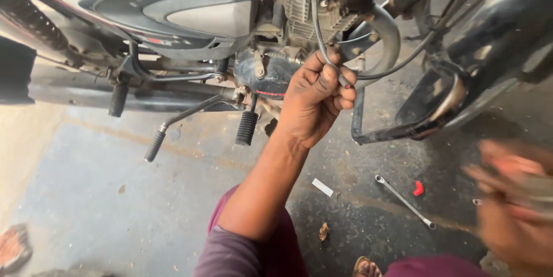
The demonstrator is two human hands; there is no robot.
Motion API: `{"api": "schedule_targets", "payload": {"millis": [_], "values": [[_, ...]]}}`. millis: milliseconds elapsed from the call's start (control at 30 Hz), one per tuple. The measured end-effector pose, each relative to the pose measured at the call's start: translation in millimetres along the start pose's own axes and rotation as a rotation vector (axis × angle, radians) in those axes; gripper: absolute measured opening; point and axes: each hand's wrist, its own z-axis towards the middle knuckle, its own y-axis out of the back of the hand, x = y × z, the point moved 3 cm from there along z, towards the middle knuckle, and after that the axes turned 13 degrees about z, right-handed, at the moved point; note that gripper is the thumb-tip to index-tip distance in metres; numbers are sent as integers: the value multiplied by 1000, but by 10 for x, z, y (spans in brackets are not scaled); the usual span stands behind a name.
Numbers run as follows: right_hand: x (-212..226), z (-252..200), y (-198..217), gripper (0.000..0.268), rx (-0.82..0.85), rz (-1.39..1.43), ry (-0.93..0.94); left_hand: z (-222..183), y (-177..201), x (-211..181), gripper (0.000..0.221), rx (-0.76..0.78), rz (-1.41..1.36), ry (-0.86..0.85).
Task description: The recorder is replacing or inspecting the spark plug on a motorcycle.
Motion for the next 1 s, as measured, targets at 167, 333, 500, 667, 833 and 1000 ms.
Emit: {"api": "schedule_targets", "payload": {"millis": [167, 333, 500, 667, 833, 1000], "values": [[1779, 834, -1308, 29, 217, -932, 585, -3, -76, -47, 20, 24, -50, -15], [1672, 1051, -1521, 35, 81, -1138, 613, 28, -43, -50, 27, -25, -100, -8], [1631, 1113, -1542, 36, 92, -1103, 589, 8, -99, -65, 28, -2, -149, 2], [1598, 1127, -1569, 36, 112, -1030, 588, 32, -33, 24, 28, -43, -169, 6], [1587, 1132, -1598, 37, 73, -1132, 617, 19, -49, -34, 29, -65, -137, 9], [1530, 1162, -1601, 33, 68, -1133, 622, 11, -39, -21, 27, -41, -132, -12]]}}
